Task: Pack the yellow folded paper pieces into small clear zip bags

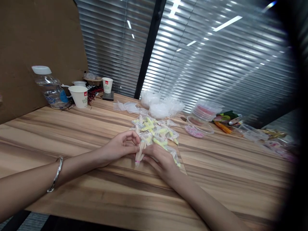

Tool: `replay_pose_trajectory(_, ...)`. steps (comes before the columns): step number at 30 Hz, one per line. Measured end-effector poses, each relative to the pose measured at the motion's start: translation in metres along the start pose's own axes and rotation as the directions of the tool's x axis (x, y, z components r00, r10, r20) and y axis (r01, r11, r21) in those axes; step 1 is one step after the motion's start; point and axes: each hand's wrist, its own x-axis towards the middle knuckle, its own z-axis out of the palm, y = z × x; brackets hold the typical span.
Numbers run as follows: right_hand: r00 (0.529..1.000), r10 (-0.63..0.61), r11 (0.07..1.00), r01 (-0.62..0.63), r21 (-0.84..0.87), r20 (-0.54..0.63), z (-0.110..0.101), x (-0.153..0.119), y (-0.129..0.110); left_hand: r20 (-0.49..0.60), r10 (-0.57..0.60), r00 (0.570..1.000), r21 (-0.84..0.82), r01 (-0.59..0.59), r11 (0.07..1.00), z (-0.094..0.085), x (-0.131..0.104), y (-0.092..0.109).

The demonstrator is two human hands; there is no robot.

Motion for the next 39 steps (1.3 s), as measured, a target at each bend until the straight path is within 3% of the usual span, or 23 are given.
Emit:
replay_pose_trajectory(22, 0.979, -0.119, 0.943, 0.163, -0.291, 0.164, -0.003, -0.001, 0.001, 0.069, 0.033, 0.997, 0.088, -0.039, 0.995, -0.006, 0.004, -0.006)
replay_pose_trajectory(31, 0.957, -0.201, 0.894, 0.266, -0.360, 0.207, -0.006, -0.003, -0.001, 0.165, 0.054, 0.985, 0.079, -0.068, 0.995, -0.003, -0.002, -0.006)
replay_pose_trajectory(39, 0.948, -0.197, 0.851, 0.292, -0.437, 0.250, -0.011, -0.002, -0.005, 0.176, 0.077, 0.981, 0.267, -0.123, 0.956, -0.002, -0.004, -0.004)
